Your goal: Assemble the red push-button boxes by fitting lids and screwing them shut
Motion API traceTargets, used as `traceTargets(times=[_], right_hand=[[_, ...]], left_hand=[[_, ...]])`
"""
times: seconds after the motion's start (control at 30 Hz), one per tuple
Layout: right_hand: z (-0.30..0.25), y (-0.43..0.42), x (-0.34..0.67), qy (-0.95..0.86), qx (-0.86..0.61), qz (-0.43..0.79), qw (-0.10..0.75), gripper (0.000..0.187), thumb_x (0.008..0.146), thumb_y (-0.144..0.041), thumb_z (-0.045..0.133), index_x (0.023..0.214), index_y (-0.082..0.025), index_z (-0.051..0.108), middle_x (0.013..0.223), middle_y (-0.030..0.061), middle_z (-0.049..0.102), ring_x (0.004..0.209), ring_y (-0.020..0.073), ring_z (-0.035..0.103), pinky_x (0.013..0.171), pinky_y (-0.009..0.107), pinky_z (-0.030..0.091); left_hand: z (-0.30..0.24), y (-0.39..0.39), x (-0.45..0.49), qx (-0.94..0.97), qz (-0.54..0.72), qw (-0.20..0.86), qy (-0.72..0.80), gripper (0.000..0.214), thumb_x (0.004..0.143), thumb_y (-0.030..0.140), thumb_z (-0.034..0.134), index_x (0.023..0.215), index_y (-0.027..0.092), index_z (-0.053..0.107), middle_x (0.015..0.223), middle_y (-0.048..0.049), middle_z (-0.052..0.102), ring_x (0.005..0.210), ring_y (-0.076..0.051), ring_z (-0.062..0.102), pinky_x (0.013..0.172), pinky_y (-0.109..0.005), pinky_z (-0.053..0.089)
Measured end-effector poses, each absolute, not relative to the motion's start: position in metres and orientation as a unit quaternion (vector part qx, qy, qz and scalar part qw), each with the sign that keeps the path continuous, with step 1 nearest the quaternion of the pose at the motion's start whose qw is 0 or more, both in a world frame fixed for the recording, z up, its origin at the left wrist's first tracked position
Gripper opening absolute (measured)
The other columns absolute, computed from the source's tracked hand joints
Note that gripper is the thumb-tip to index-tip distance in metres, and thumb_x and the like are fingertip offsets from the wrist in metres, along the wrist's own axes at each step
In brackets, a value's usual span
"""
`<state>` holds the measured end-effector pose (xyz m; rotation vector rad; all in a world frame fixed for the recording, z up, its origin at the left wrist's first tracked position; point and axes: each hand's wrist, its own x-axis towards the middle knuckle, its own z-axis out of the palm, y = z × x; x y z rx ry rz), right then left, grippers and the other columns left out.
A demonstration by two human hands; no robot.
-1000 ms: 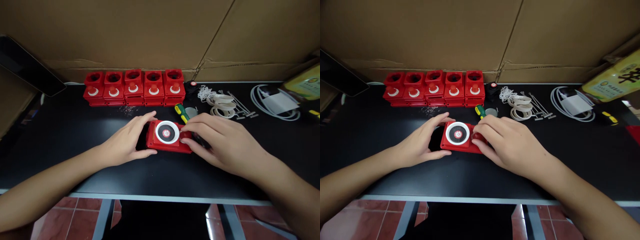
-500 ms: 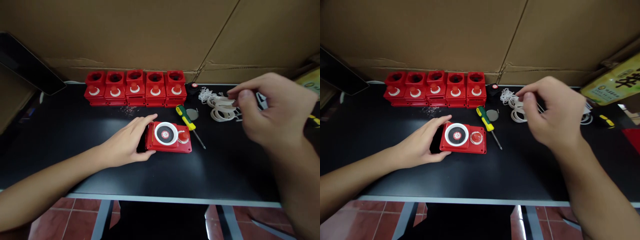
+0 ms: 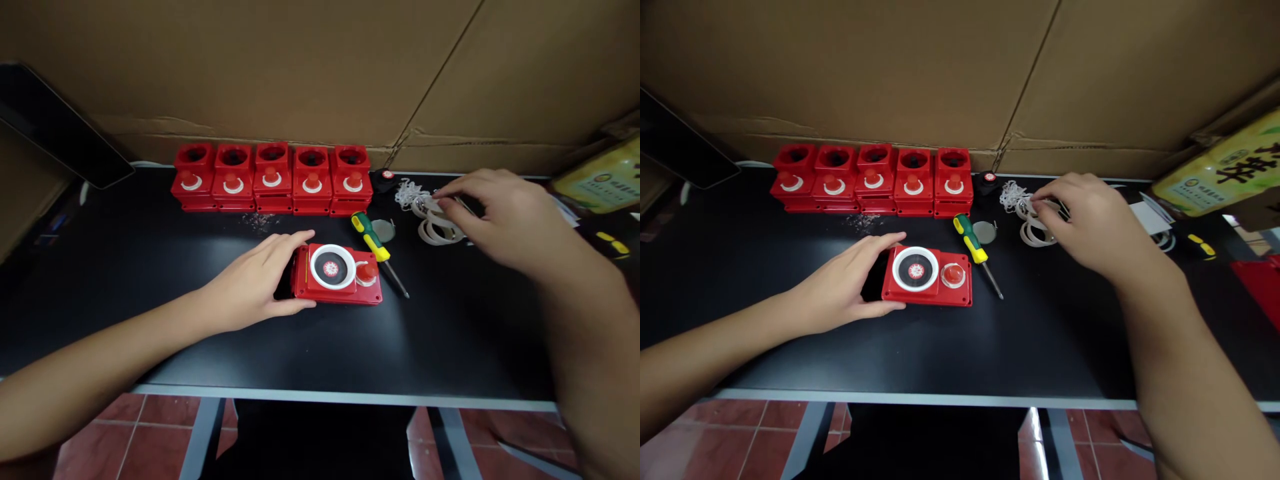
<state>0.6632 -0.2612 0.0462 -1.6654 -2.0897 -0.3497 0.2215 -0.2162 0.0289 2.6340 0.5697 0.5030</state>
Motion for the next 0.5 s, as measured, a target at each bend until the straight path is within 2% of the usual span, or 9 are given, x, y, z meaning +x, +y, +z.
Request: traceTargets(times=[0.1, 0.2, 0.4, 0.5], right_hand=[[0.048, -0.267, 0.664, -0.769, -0.598, -0.112, 0.198, 0.025, 0.097, -0.048, 0.092, 0.102, -0.025, 0.085, 0.099, 0.0139, 0.088, 0.093, 0.0321, 0.077, 0.083, 0.045, 0.054], [0.054, -0.274, 0.668, -0.777, -0.597, -0.096, 0.173, 0.037, 0.094, -0.056, 0.097, 0.108, -0.024, 0.086, 0.102, 0.016, 0.089, 0.097, 0.0334, 0.079, 0.081, 0.046, 0.052], [0.06, -0.281, 0.68, -0.764, -0.624, -0.07, 0.148, 0.027, 0.099, -0.041, 0.092, 0.117, -0.022, 0.088, 0.104, 0.014, 0.09, 0.085, 0.0274, 0.079, 0.07, 0.042, 0.049], [0.058, -0.278, 0.684, -0.761, -0.628, -0.058, 0.149, 0.023, 0.101, -0.044, 0.089, 0.113, -0.024, 0.09, 0.099, 0.0126, 0.09, 0.079, 0.0261, 0.077, 0.067, 0.042, 0.047]], left_hand=[[0.029, -0.217, 0.221, 0.943, 0.179, 0.195, 0.202, 0.092, 0.107, 0.051, 0.085, 0.177, 0.02, 0.034, 0.162, -0.0225, 0.068, 0.148, -0.039, 0.071, 0.123, -0.056, 0.063], [0.03, -0.217, 0.221, 0.945, 0.174, 0.191, 0.201, 0.09, 0.108, 0.052, 0.084, 0.176, 0.018, 0.035, 0.16, -0.0231, 0.068, 0.145, -0.039, 0.072, 0.121, -0.054, 0.064], [0.031, -0.216, 0.221, 0.947, 0.168, 0.184, 0.201, 0.09, 0.108, 0.051, 0.084, 0.176, 0.018, 0.035, 0.158, -0.0225, 0.069, 0.142, -0.038, 0.073, 0.12, -0.054, 0.064], [0.031, -0.216, 0.221, 0.946, 0.161, 0.19, 0.206, 0.091, 0.108, 0.051, 0.084, 0.177, 0.02, 0.035, 0.158, -0.0214, 0.069, 0.142, -0.038, 0.073, 0.12, -0.054, 0.064]])
